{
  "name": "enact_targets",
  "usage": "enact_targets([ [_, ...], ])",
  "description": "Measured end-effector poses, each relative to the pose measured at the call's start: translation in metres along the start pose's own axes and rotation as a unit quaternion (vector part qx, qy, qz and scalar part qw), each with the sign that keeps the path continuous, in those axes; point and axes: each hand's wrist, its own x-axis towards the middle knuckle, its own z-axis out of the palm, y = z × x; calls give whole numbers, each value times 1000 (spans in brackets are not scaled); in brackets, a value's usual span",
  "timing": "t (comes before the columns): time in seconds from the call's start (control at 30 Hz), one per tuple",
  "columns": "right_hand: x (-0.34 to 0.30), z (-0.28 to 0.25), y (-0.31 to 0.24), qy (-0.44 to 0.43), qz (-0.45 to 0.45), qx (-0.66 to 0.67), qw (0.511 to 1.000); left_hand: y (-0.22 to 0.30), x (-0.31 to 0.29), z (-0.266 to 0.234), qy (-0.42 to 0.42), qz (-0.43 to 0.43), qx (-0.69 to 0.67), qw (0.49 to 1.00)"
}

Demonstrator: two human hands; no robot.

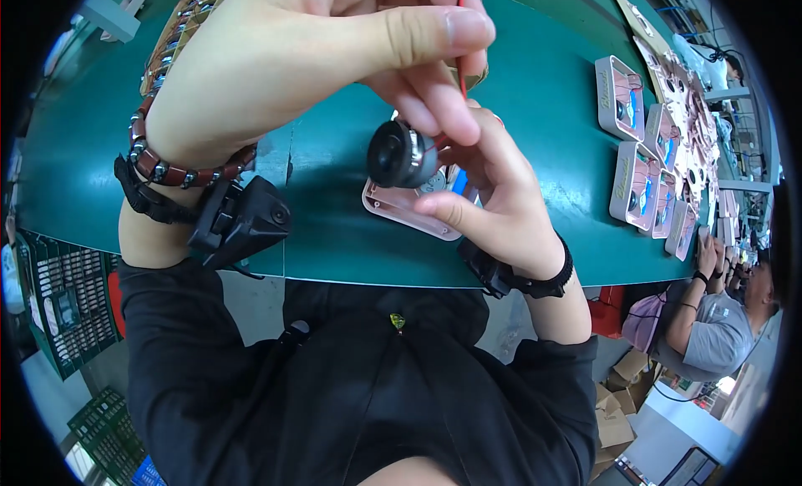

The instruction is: The person picks up a speaker from a cardboard tray, places it into a pink plastic housing, and plugs the wire connector into the circuit board. After routing the wires and pressing the speaker into place, they set the housing aside and repeat the process.

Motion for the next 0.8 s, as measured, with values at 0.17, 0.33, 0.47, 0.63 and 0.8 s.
enact_targets([
  [0.17, -5, 2, 14, 61, -15, 28, 998, -2, 4, -8, 26, 32, 18, 999],
  [0.33, -7, 8, 7, 110, 28, 180, 977, -18, 8, -15, 40, 49, -28, 998],
  [0.47, -13, 12, -1, 122, 66, 141, 980, -36, 5, -14, 81, 7, -78, 994],
  [0.63, -17, 12, -2, 123, 61, -62, 989, -87, -44, -35, -96, -17, 424, 900],
  [0.8, -14, 12, 5, -3, -47, -375, 926, -111, -61, -20, -71, 35, 481, 873],
])
